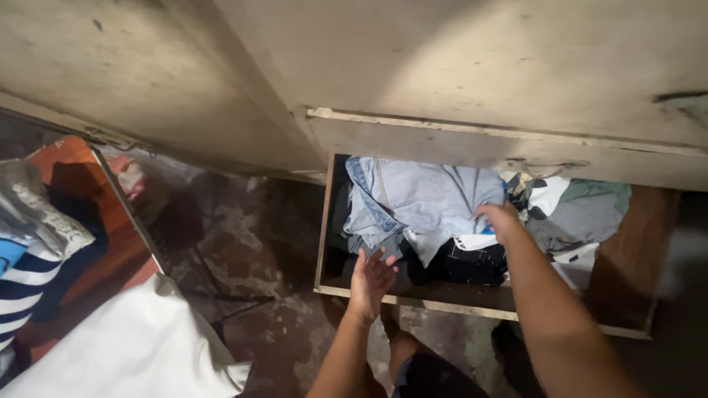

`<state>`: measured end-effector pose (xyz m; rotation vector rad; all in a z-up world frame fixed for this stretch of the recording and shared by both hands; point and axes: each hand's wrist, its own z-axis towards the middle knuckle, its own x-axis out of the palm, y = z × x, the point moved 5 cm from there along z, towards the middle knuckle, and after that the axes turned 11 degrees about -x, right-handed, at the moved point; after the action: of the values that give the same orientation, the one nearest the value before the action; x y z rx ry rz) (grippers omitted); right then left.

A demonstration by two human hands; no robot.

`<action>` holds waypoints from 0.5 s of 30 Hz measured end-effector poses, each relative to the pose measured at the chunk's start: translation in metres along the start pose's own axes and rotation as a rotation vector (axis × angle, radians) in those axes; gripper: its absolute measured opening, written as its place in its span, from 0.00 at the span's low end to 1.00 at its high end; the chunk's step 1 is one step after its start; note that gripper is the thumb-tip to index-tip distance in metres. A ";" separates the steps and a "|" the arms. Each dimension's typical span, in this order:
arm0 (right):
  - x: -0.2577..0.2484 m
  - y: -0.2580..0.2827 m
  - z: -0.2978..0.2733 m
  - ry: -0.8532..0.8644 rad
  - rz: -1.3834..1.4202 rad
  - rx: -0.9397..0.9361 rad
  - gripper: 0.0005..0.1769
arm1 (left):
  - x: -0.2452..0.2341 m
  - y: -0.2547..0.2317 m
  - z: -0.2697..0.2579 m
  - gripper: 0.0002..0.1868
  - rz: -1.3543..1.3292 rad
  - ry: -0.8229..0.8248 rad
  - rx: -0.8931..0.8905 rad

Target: The person retrieves various garments from an open drawer, unfolds them, and folds them neatly on a nearby table. Items handled include a gray t-shirt, a white t-shirt, a striped shirt, and dark shorts. The folded clothes are stacked on the table.

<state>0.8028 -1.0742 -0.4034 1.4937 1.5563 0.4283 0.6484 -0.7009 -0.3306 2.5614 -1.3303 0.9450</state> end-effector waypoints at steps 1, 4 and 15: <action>0.001 0.008 -0.010 -0.011 -0.094 -0.049 0.33 | -0.001 0.002 0.001 0.43 -0.018 -0.007 0.002; 0.007 0.030 -0.042 0.050 -0.023 -0.066 0.38 | -0.007 0.011 0.001 0.41 -0.037 -0.030 0.008; 0.038 0.094 -0.164 0.015 0.582 -0.095 0.30 | -0.024 0.042 -0.007 0.36 -0.043 -0.110 0.080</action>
<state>0.7369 -0.9655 -0.2586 1.8579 1.0711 0.8319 0.6021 -0.7073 -0.3461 2.7273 -1.2836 0.8789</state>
